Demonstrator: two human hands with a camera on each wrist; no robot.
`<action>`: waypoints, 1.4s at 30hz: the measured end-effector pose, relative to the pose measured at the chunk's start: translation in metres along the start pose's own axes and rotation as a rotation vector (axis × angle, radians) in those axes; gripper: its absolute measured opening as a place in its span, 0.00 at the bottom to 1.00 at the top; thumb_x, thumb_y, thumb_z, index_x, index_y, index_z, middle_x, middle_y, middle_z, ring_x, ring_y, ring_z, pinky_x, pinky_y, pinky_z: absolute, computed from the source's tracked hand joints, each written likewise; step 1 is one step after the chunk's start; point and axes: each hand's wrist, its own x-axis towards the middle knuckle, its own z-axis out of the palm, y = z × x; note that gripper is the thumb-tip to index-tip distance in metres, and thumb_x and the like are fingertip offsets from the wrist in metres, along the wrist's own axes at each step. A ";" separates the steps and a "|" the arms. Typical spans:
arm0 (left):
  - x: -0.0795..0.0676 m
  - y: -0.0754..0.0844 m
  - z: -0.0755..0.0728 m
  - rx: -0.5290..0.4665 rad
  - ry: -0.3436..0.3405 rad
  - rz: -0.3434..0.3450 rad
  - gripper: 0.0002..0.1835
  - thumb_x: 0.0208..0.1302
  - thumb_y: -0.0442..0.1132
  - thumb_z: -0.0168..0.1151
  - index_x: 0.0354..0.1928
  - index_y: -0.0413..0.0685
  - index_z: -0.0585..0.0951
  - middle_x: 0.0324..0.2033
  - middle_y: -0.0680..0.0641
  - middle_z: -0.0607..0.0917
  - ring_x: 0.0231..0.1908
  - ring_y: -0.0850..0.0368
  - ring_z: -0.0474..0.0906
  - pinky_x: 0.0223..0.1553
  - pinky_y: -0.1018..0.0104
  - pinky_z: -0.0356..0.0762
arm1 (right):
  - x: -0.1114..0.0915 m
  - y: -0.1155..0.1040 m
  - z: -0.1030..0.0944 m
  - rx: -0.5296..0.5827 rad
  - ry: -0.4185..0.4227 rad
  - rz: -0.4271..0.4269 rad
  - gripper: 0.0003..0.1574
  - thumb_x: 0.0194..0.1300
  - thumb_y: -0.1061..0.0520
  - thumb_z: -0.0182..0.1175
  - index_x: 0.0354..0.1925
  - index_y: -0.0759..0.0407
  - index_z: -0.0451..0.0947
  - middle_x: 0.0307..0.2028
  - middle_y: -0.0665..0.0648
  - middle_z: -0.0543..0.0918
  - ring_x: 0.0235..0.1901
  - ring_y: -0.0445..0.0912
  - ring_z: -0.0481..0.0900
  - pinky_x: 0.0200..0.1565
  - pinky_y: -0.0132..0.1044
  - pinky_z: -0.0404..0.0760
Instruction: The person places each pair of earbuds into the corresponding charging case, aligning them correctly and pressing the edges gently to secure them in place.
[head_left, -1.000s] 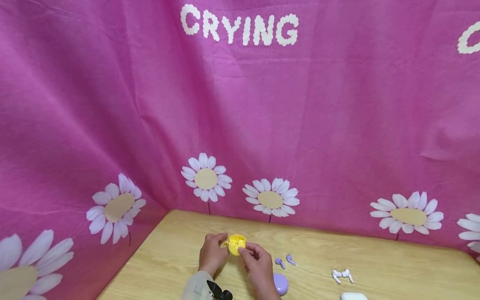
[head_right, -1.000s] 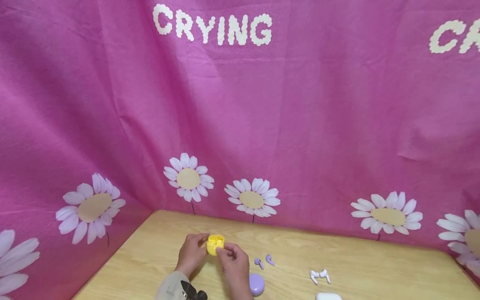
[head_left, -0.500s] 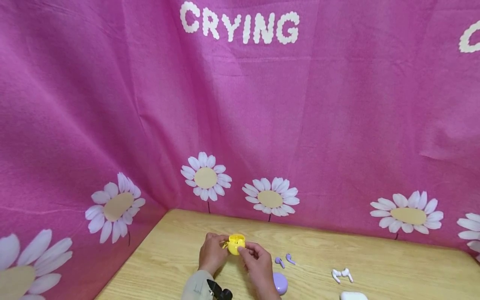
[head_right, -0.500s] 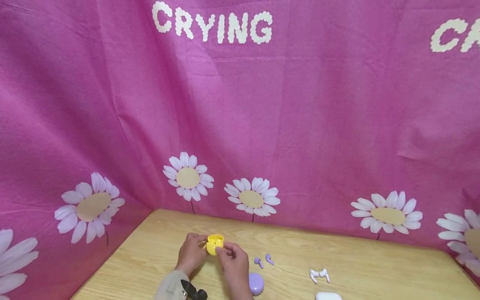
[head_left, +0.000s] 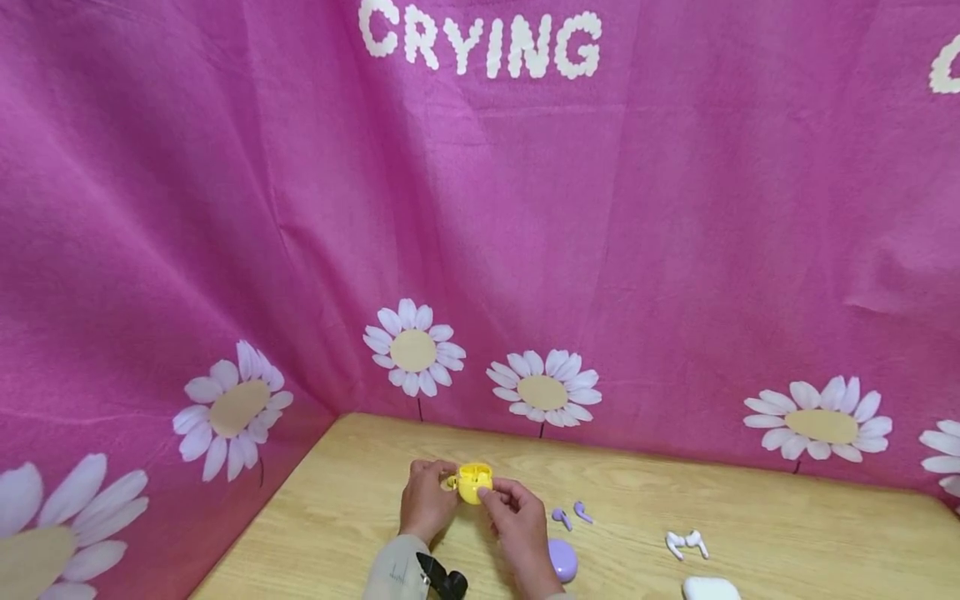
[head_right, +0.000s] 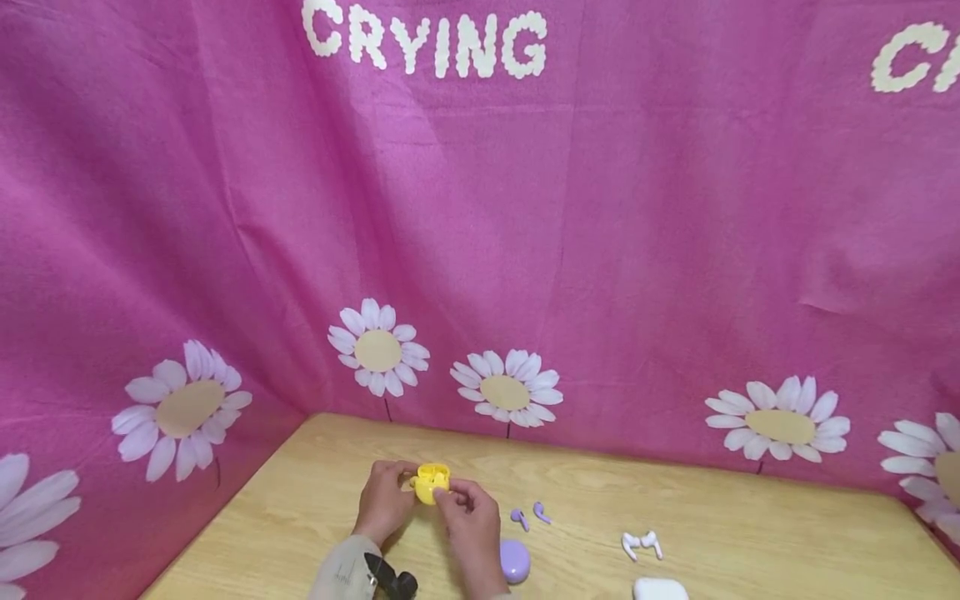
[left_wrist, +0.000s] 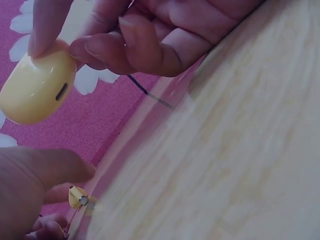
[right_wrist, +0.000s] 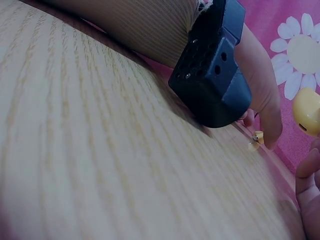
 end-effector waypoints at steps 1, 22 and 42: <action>0.000 0.001 -0.001 -0.002 0.003 -0.013 0.16 0.46 0.37 0.76 0.39 0.47 0.84 0.42 0.46 0.74 0.40 0.48 0.76 0.44 0.52 0.74 | 0.001 0.001 0.000 -0.004 0.003 0.001 0.17 0.60 0.57 0.67 0.44 0.68 0.80 0.24 0.49 0.75 0.20 0.38 0.69 0.22 0.29 0.73; 0.003 0.000 0.005 -0.041 0.097 -0.038 0.08 0.46 0.37 0.75 0.29 0.51 0.85 0.35 0.49 0.77 0.35 0.53 0.76 0.38 0.56 0.73 | 0.003 -0.001 -0.003 0.000 -0.005 0.010 0.17 0.59 0.59 0.67 0.44 0.70 0.80 0.25 0.49 0.77 0.21 0.38 0.70 0.23 0.29 0.72; 0.007 -0.003 0.003 -0.323 0.139 -0.104 0.10 0.54 0.37 0.69 0.40 0.49 0.85 0.23 0.56 0.79 0.26 0.63 0.73 0.28 0.69 0.71 | 0.005 0.003 0.000 -0.016 0.011 0.012 0.18 0.59 0.56 0.68 0.44 0.66 0.80 0.25 0.49 0.76 0.21 0.39 0.70 0.22 0.29 0.73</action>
